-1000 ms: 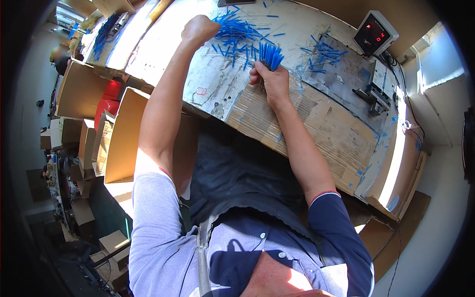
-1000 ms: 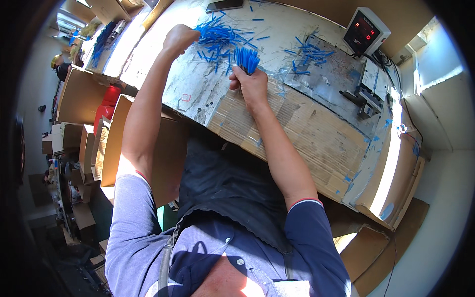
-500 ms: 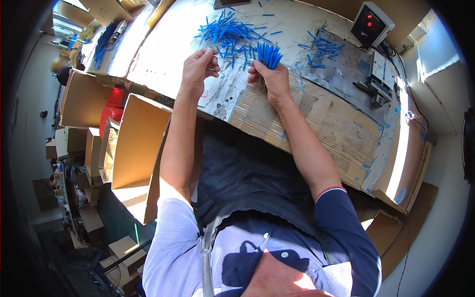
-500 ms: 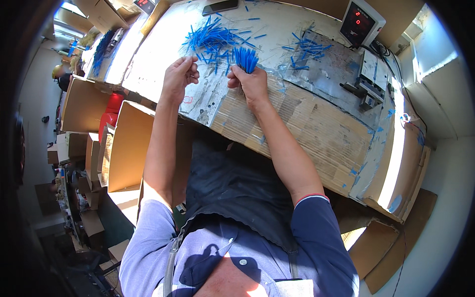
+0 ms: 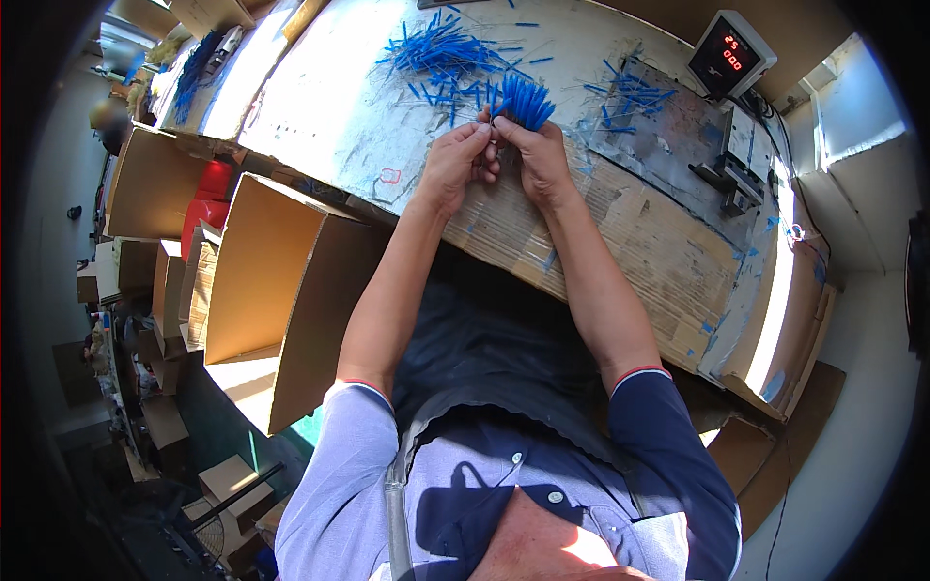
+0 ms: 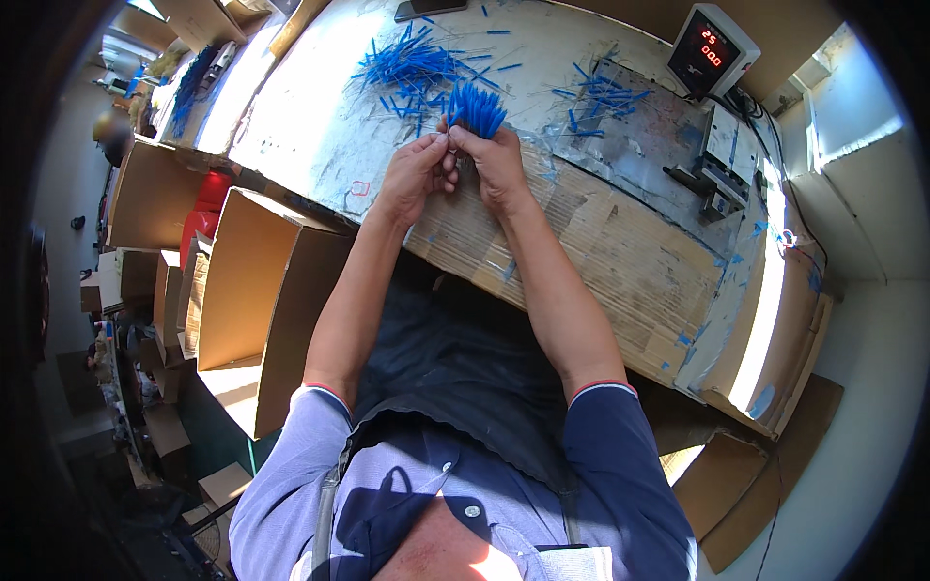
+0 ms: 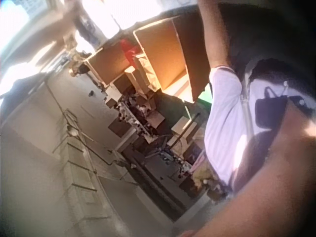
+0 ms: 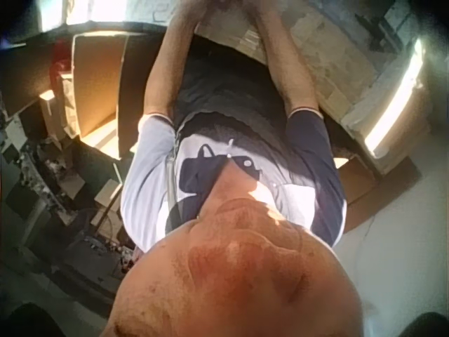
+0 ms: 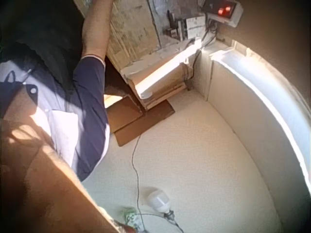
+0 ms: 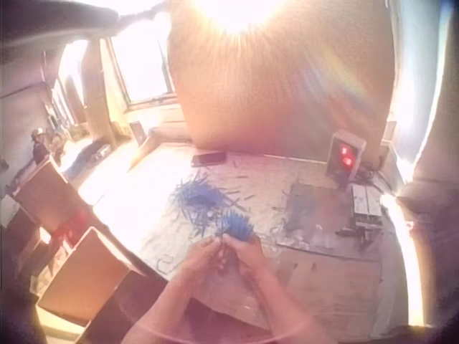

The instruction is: The person gathers blue plastic strands into bundles by hand at a workstation.

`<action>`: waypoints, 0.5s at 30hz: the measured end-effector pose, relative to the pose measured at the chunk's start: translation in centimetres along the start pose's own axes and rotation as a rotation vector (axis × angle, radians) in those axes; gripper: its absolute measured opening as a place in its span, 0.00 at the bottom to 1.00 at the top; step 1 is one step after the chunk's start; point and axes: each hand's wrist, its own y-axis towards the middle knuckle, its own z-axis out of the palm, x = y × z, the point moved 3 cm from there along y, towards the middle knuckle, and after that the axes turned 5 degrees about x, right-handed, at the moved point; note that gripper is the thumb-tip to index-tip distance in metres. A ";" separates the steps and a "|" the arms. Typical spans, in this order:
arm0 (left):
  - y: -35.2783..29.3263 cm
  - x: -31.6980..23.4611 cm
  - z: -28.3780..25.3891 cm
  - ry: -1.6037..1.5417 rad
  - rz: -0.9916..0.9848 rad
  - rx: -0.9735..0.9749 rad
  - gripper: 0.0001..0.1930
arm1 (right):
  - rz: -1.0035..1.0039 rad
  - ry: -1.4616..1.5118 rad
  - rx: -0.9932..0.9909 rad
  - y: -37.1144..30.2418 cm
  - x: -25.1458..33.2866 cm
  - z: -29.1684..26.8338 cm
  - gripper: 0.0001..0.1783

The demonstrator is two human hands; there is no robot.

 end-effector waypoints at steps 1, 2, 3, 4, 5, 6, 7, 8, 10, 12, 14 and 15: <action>0.1 0.0 -0.2 -0.008 -0.007 0.004 0.11 | -0.010 -0.022 -0.002 -0.1 0.3 0.3 0.10; 0.2 0.1 -0.4 -0.014 0.002 -0.006 0.11 | -0.003 -0.026 0.010 -0.1 0.1 0.6 0.10; 0.1 0.1 -0.1 -0.004 -0.007 0.008 0.11 | -0.039 -0.076 -0.059 -0.2 0.1 0.5 0.09; 0.0 0.2 0.2 0.005 -0.015 0.022 0.11 | -0.075 -0.126 -0.125 -0.3 0.0 0.3 0.08; 0.0 0.3 0.6 -0.003 -0.009 0.010 0.11 | -0.065 -0.131 -0.113 -0.1 -0.2 0.2 0.08; 0.0 0.1 1.4 0.031 -0.001 0.022 0.11 | -0.174 -0.111 -0.178 0.0 0.1 -0.4 0.07; -0.4 -0.1 1.9 0.067 0.006 0.027 0.12 | -0.278 -0.086 -0.238 0.1 0.3 -0.6 0.06; -1.0 -0.5 2.1 0.129 0.019 -0.044 0.13 | -0.332 -0.067 -0.226 0.2 0.9 -1.1 0.04; -1.2 -1.3 0.6 0.266 0.127 -0.169 0.13 | -0.369 -0.096 -0.289 0.0 2.1 -1.3 0.04; -1.1 -3.0 -1.5 0.546 0.290 -0.363 0.12 | -0.390 -0.131 -0.317 0.1 2.3 -1.5 0.04; -0.3 -5.0 -4.3 0.976 0.425 -0.524 0.10 | -0.471 -0.203 -0.330 0.2 1.9 -1.3 0.06; 0.1 -5.7 -5.1 1.167 0.481 -0.572 0.10 | -0.471 -0.203 -0.333 0.2 1.4 -1.4 0.06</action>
